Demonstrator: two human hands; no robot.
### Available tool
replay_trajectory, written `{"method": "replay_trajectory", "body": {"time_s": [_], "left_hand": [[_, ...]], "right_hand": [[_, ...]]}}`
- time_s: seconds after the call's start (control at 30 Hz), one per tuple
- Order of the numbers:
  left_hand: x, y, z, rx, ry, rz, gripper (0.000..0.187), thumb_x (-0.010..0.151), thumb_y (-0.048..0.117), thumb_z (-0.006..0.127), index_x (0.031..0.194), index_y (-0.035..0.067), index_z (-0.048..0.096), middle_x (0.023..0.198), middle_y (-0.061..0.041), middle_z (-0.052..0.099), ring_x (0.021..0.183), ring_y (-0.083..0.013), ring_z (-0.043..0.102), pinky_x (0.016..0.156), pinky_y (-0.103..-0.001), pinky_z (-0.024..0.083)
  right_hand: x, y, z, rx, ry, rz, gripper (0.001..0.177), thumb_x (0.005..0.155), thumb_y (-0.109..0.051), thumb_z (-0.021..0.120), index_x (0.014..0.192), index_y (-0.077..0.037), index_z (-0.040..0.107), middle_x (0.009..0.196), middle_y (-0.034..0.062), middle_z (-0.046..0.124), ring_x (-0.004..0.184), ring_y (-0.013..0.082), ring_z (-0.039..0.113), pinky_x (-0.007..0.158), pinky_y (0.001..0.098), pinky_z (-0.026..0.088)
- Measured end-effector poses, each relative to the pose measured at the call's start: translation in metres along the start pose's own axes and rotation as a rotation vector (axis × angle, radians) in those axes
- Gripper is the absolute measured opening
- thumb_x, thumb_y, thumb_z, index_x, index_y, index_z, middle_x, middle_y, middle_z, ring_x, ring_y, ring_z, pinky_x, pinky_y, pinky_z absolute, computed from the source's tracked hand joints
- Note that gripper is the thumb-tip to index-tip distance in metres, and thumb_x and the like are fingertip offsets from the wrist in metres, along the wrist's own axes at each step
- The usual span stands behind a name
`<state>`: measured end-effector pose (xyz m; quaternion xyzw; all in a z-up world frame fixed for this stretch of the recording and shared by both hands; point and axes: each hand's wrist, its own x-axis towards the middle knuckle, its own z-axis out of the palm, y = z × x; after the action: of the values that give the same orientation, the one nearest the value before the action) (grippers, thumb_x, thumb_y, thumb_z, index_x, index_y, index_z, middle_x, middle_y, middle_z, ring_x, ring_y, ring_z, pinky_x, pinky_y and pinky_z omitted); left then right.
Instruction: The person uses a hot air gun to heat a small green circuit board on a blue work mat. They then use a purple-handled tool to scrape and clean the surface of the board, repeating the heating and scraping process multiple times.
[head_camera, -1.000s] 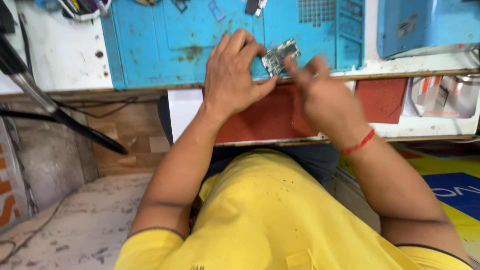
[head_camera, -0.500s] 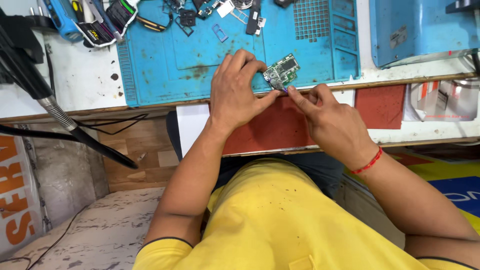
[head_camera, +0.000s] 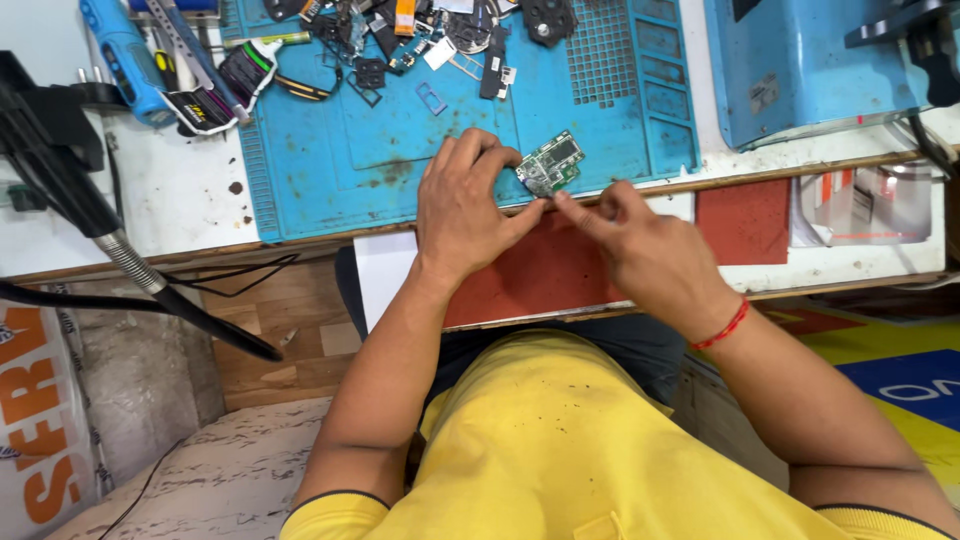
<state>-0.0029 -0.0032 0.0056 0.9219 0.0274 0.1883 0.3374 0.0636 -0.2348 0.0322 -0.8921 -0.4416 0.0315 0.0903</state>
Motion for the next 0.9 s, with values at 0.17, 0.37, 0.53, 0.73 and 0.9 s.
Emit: {"method": "replay_trajectory", "body": {"time_s": [0.17, 0.37, 0.53, 0.73, 0.9], "left_hand": [[-0.001, 0.005, 0.001, 0.010, -0.004, -0.004, 0.045, 0.070, 0.034, 0.091, 0.101, 0.009, 0.071, 0.103, -0.006, 0.058, 0.099, -0.0280, 0.058, 0.084, -0.043, 0.049], [-0.007, 0.011, 0.006, 0.098, 0.039, 0.029, 0.047, 0.073, 0.038, 0.087, 0.104, 0.007, 0.068, 0.104, -0.008, 0.058, 0.099, -0.0294, 0.057, 0.082, -0.043, 0.047], [-0.015, 0.011, 0.013, 0.172, 0.139, 0.081, 0.050, 0.078, 0.038, 0.084, 0.112, 0.005, 0.068, 0.110, -0.009, 0.060, 0.100, -0.0291, 0.058, 0.082, -0.042, 0.046], [-0.027, 0.002, 0.021, 0.223, 0.247, 0.187, 0.046, 0.089, 0.038, 0.081, 0.123, 0.009, 0.068, 0.119, -0.005, 0.066, 0.107, -0.0254, 0.061, 0.088, -0.041, 0.047], [-0.025, 0.001, 0.021, 0.196, 0.263, 0.155, 0.049, 0.086, 0.035, 0.080, 0.125, 0.009, 0.066, 0.117, -0.005, 0.070, 0.106, -0.0250, 0.063, 0.086, -0.041, 0.046]], "right_hand": [[0.001, 0.006, 0.001, -0.076, -0.006, -0.054, 0.058, 0.093, -0.010, 0.062, 0.149, -0.026, 0.058, 0.107, 0.0095, 0.061, 0.052, 0.0276, 0.061, 0.045, 0.0421, 0.051], [0.006, 0.000, -0.006, -0.016, 0.030, 0.011, 0.064, 0.090, -0.007, 0.062, 0.150, -0.028, 0.058, 0.110, 0.0107, 0.061, 0.063, 0.0324, 0.063, 0.053, 0.0436, 0.053], [0.011, -0.009, -0.018, 0.047, 0.035, 0.088, 0.060, 0.085, -0.011, 0.067, 0.143, -0.024, 0.060, 0.106, 0.0114, 0.062, 0.063, 0.0340, 0.064, 0.054, 0.0453, 0.054], [0.006, -0.016, -0.006, 0.164, 0.068, 0.078, 0.053, 0.093, -0.007, 0.062, 0.144, -0.020, 0.061, 0.106, 0.0115, 0.061, 0.066, 0.0333, 0.065, 0.059, 0.0454, 0.055], [0.006, -0.010, 0.008, 0.149, 0.013, 0.100, 0.054, 0.088, -0.011, 0.064, 0.141, -0.021, 0.060, 0.105, 0.0125, 0.059, 0.065, 0.0350, 0.066, 0.054, 0.0466, 0.054]]}}
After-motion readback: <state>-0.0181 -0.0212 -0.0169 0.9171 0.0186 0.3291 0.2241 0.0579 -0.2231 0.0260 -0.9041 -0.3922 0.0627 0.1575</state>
